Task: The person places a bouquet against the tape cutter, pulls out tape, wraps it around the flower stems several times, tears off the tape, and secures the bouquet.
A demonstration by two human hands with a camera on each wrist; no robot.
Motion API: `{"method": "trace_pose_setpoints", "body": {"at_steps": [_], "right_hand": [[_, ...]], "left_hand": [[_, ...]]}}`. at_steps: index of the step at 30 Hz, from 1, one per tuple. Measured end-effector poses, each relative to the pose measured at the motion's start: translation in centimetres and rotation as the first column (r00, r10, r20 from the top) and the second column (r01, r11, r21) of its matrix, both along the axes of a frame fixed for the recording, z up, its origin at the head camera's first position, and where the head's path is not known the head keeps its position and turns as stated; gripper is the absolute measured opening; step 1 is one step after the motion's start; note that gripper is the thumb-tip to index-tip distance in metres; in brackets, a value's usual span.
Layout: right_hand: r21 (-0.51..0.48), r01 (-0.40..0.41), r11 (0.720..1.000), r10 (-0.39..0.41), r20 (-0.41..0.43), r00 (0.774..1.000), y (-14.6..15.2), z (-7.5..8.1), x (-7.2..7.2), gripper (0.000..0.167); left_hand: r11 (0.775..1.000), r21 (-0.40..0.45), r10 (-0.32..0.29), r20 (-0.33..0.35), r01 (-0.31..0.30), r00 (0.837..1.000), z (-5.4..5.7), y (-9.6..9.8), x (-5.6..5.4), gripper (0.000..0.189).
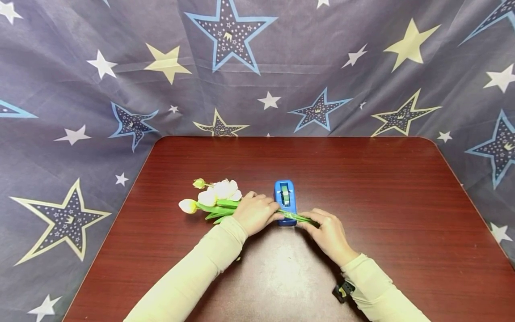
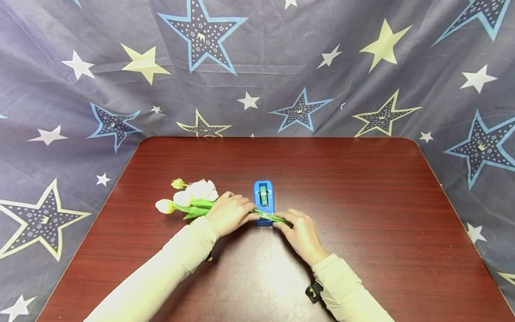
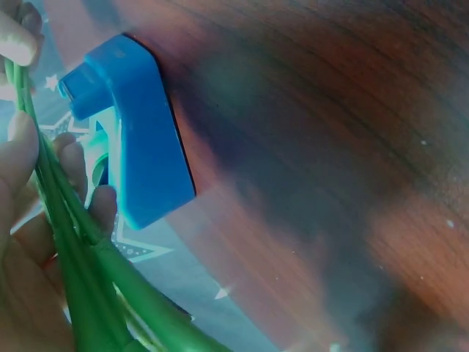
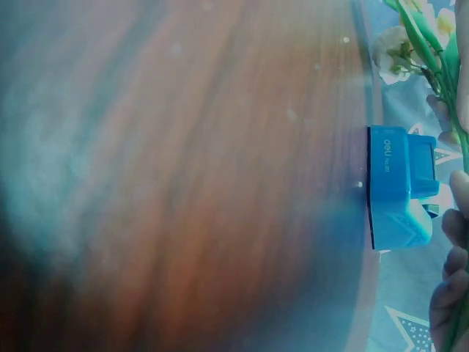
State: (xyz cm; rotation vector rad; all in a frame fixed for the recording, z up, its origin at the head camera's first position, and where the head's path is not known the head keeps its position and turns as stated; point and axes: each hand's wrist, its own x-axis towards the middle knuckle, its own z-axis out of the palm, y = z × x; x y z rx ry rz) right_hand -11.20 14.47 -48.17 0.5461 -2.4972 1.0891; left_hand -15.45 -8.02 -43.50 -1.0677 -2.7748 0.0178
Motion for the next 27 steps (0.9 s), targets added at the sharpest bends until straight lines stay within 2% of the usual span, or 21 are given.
{"method": "trace_pose_setpoints", "body": {"at_steps": [6,13,21,27], "right_hand": [[-0.010,0.002,1.000,-0.002,0.030,1.000,0.0,-0.2,-0.1,0.023],[-0.027,-0.018,0.999,0.021,0.137,0.990,0.1,0.0,-0.1,0.024],[0.028,-0.023,0.999,0.016,0.241,0.970,0.2,0.4,-0.3,0.030],[0.047,-0.061,0.997,0.044,0.298,0.953,0.2,0.7,-0.6,0.033]], "left_hand": [[0.999,0.017,-0.040,-0.014,0.040,0.999,-0.2,-0.1,-0.2,0.028],[0.997,0.023,-0.075,-0.019,0.076,0.997,0.0,-0.2,-0.4,0.028],[0.993,0.036,-0.115,-0.023,0.116,0.993,-0.2,-0.4,-0.7,0.027],[0.989,0.024,-0.145,-0.090,0.148,0.985,-0.5,-0.5,-1.1,0.027]]}}
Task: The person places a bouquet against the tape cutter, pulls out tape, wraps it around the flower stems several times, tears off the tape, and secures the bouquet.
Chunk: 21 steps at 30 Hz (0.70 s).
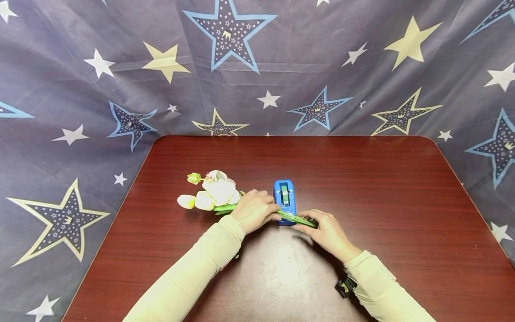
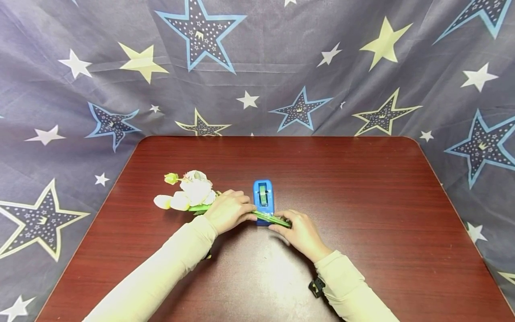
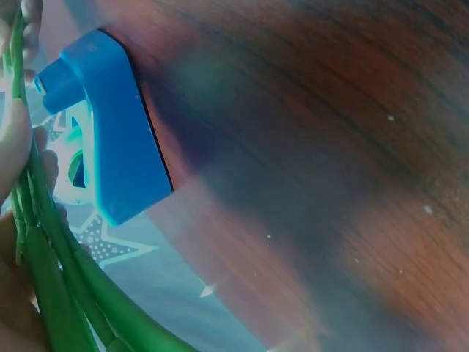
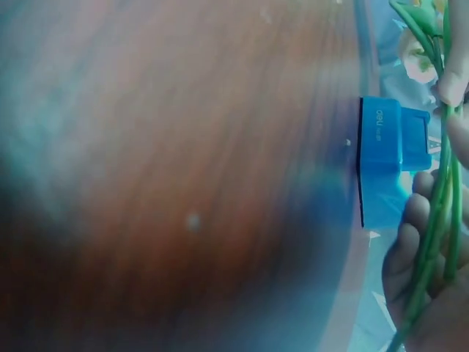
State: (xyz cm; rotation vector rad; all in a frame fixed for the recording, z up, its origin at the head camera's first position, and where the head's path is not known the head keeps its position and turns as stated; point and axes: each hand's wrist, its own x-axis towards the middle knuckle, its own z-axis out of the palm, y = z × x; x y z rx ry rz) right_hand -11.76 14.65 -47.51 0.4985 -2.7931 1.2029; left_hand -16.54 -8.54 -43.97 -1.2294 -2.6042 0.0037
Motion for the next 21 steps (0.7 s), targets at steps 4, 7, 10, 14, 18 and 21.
{"method": "trace_pose_setpoints", "body": {"at_steps": [4,7,10,14,18,21], "right_hand": [[-0.001,-0.025,1.000,0.025,0.014,1.000,0.05,0.09,-0.20,0.033],[-0.011,-0.038,0.999,0.038,0.034,0.999,0.12,0.11,-0.29,0.033],[-0.030,-0.049,0.998,0.051,0.066,0.997,0.21,0.09,-0.32,0.032],[-0.076,-0.064,0.995,0.073,0.133,0.988,0.29,0.15,-0.36,0.033],[-0.082,-0.060,0.995,0.074,0.189,0.979,0.35,0.27,-0.43,0.033],[-0.078,-0.055,0.995,0.071,0.220,0.973,0.35,0.34,-0.56,0.033]], "left_hand": [[1.000,-0.016,-0.012,-0.042,0.011,0.999,0.18,-0.04,-0.12,0.027],[0.999,-0.037,-0.016,-0.057,0.014,0.998,0.32,-0.04,-0.16,0.025],[0.999,-0.047,-0.015,-0.066,0.012,0.998,0.31,-0.04,-0.21,0.022],[0.999,-0.039,-0.019,-0.093,0.016,0.995,0.19,-0.04,-0.35,0.018],[0.999,-0.028,-0.024,-0.132,0.021,0.991,0.06,-0.05,-0.51,0.016],[1.000,-0.020,-0.022,-0.150,0.019,0.988,-0.09,-0.05,-0.60,0.016]]}}
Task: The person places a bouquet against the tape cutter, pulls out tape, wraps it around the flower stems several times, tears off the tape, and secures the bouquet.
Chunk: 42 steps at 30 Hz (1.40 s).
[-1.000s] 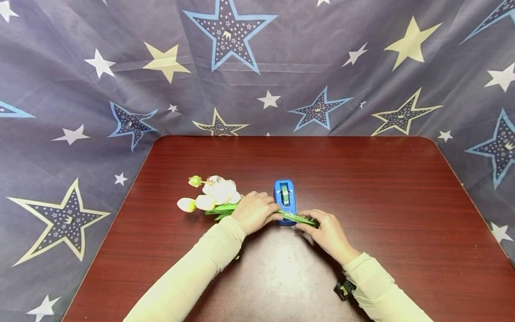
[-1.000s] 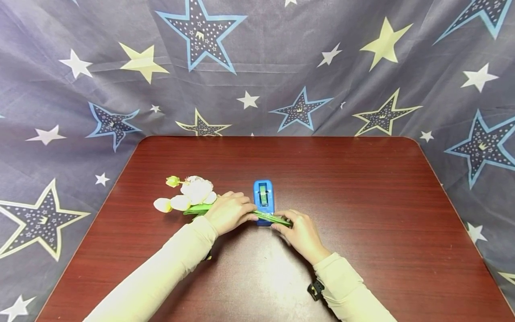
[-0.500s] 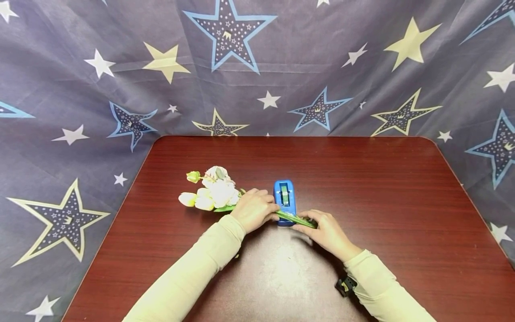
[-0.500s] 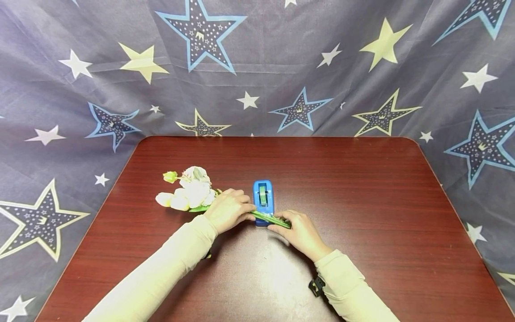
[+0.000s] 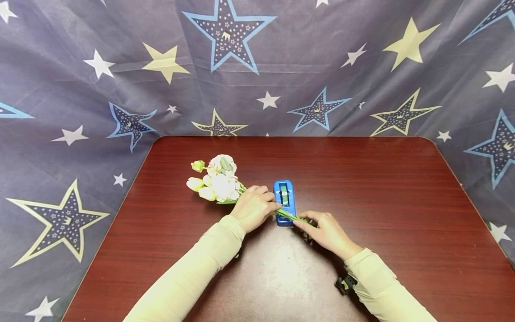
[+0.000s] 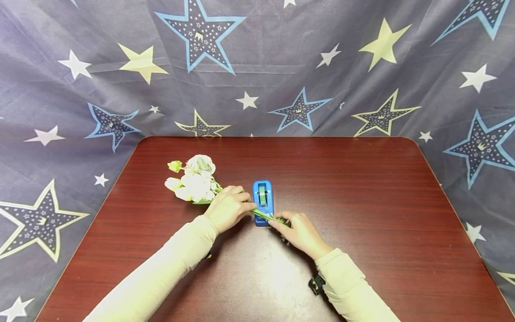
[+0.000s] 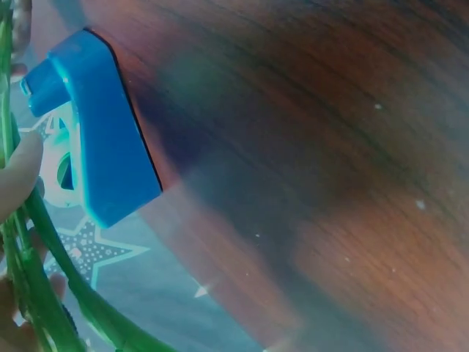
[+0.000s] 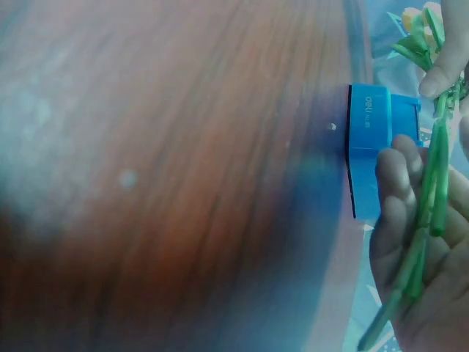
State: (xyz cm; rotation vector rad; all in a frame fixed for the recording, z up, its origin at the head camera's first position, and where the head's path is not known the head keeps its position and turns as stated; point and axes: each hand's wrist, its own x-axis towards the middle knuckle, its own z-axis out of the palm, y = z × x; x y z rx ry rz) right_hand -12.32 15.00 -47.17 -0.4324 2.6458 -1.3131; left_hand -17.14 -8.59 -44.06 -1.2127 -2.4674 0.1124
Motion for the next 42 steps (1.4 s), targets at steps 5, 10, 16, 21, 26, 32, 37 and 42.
{"method": "trace_pose_setpoints", "body": {"at_steps": [5,10,16,21,26,32,37,42], "right_hand": [[-0.051,-0.036,0.998,0.042,0.108,0.993,-0.2,0.2,-0.3,0.036],[-0.091,-0.122,0.988,0.139,0.202,0.970,-0.4,0.4,-0.3,0.044],[-0.142,-0.156,0.977,0.188,0.254,0.949,-0.4,0.7,-0.3,0.042],[-0.183,-0.170,0.968,0.216,0.271,0.938,-0.4,0.7,-0.5,0.039],[-0.253,-0.176,0.951,0.246,0.277,0.929,-0.4,0.6,-0.6,0.034],[-0.248,-0.131,0.960,0.186,0.213,0.959,-0.5,0.3,-0.3,0.030],[-0.286,-0.083,0.955,0.136,0.172,0.976,-0.7,0.0,-0.1,0.029],[-0.312,-0.031,0.950,0.084,0.161,0.983,-0.9,-0.3,0.2,0.031]], "left_hand": [[1.000,0.023,-0.011,-0.024,0.011,1.000,-0.2,0.0,0.0,0.016],[0.999,0.047,-0.025,-0.063,0.028,0.998,-0.4,-0.1,0.0,0.018],[0.996,0.082,-0.035,-0.100,0.043,0.994,-0.6,-0.3,0.1,0.019],[0.995,0.085,-0.044,-0.137,0.056,0.990,-0.7,-0.3,0.1,0.019],[0.994,0.090,-0.054,-0.162,0.069,0.985,-0.6,-0.2,0.1,0.018],[0.990,0.119,-0.054,-0.156,0.073,0.986,-0.7,0.0,0.2,0.016],[0.980,0.186,-0.033,-0.164,0.064,0.986,-0.8,0.2,0.2,0.011],[0.972,0.232,-0.014,-0.138,0.046,0.990,-0.8,0.2,0.4,0.008]]}}
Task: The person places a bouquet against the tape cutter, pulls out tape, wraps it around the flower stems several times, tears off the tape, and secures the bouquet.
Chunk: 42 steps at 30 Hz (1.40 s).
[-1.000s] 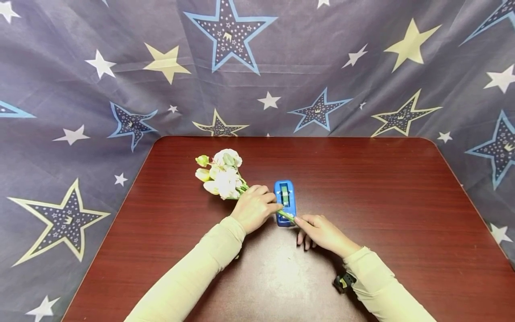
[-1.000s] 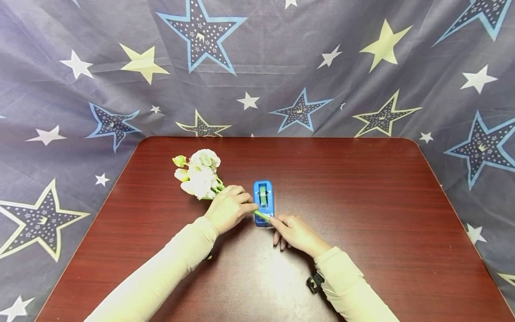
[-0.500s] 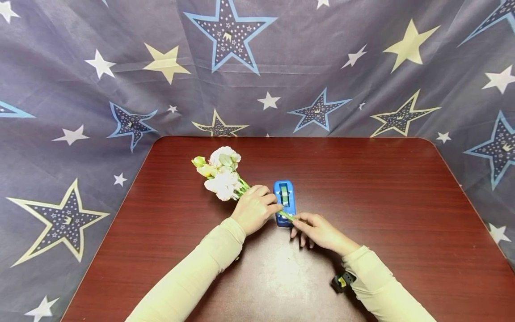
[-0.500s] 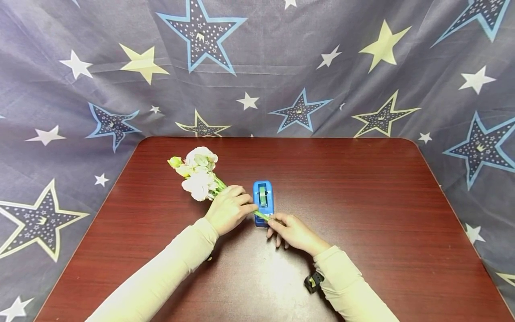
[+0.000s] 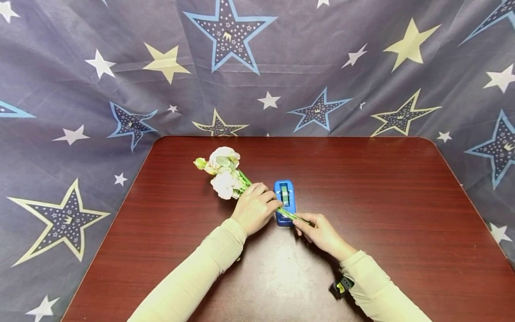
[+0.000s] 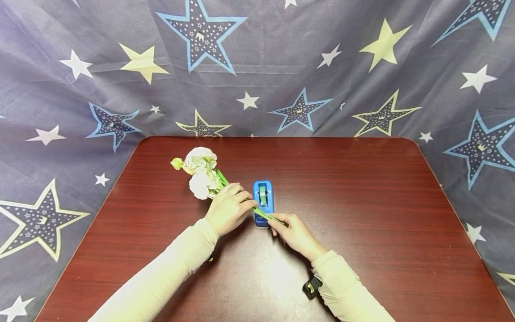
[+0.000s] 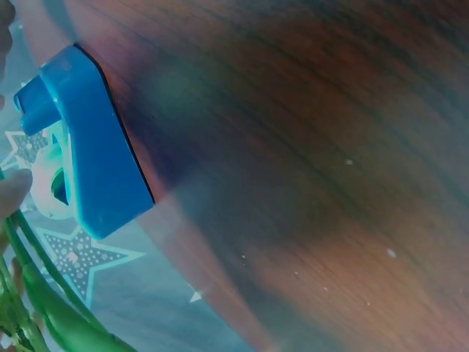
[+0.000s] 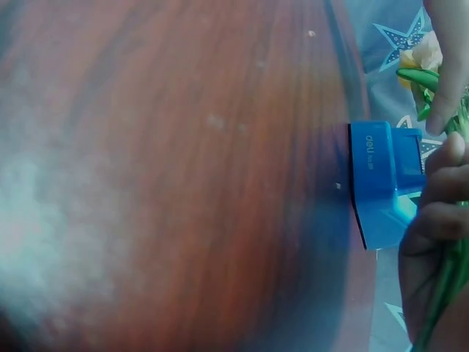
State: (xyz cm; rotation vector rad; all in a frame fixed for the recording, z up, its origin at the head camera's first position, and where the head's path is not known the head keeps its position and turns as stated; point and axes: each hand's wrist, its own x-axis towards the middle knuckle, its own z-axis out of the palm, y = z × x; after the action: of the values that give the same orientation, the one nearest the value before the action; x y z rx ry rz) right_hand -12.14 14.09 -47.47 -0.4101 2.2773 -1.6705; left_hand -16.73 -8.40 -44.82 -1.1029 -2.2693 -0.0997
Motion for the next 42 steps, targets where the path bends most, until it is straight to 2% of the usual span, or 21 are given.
{"method": "trace_pose_setpoints", "body": {"at_steps": [4,9,16,19,23,24,29,35,39,42], "right_hand": [[0.033,0.049,0.998,-0.047,-0.042,0.998,-0.17,-0.18,0.22,0.030],[0.126,0.118,0.985,-0.097,-0.159,0.982,-0.22,-0.31,0.45,0.028],[0.178,0.156,0.972,-0.104,-0.273,0.956,-0.24,-0.47,0.59,0.026],[0.210,0.188,0.959,-0.102,-0.364,0.926,-0.23,-0.48,0.68,0.025],[0.275,0.256,0.927,-0.092,-0.497,0.863,-0.20,-0.49,0.82,0.024],[0.285,0.268,0.921,-0.089,-0.514,0.853,-0.18,-0.49,0.85,0.024],[0.315,0.299,0.901,-0.079,-0.558,0.826,-0.03,-0.48,0.90,0.023],[0.340,0.318,0.885,-0.052,-0.607,0.793,0.17,-0.55,0.78,0.024],[0.345,0.333,0.878,-0.063,-0.606,0.793,0.27,-0.49,0.78,0.024],[0.342,0.342,0.875,-0.080,-0.596,0.799,0.30,-0.41,0.85,0.023]], "left_hand": [[1.000,-0.012,0.023,0.041,-0.022,0.999,0.20,-0.04,0.18,0.010],[0.996,-0.061,0.065,0.087,-0.060,0.994,0.48,-0.12,0.28,0.017],[0.984,-0.148,0.118,0.150,-0.096,0.982,0.55,-0.01,0.45,0.020],[0.978,-0.176,0.142,0.168,-0.112,0.975,0.38,0.11,0.62,0.020],[0.971,-0.200,0.172,0.183,-0.135,0.968,0.13,0.18,0.77,0.018],[0.969,-0.204,0.177,0.186,-0.139,0.966,0.12,0.19,0.78,0.019],[0.965,-0.216,0.192,0.204,-0.147,0.960,0.25,0.20,0.74,0.028],[0.972,-0.185,0.180,0.214,-0.141,0.960,0.24,0.22,0.60,0.041],[0.971,-0.193,0.182,0.226,-0.140,0.957,0.21,0.19,0.53,0.040],[0.967,-0.220,0.186,0.258,-0.129,0.948,0.33,0.14,0.46,0.039]]}}
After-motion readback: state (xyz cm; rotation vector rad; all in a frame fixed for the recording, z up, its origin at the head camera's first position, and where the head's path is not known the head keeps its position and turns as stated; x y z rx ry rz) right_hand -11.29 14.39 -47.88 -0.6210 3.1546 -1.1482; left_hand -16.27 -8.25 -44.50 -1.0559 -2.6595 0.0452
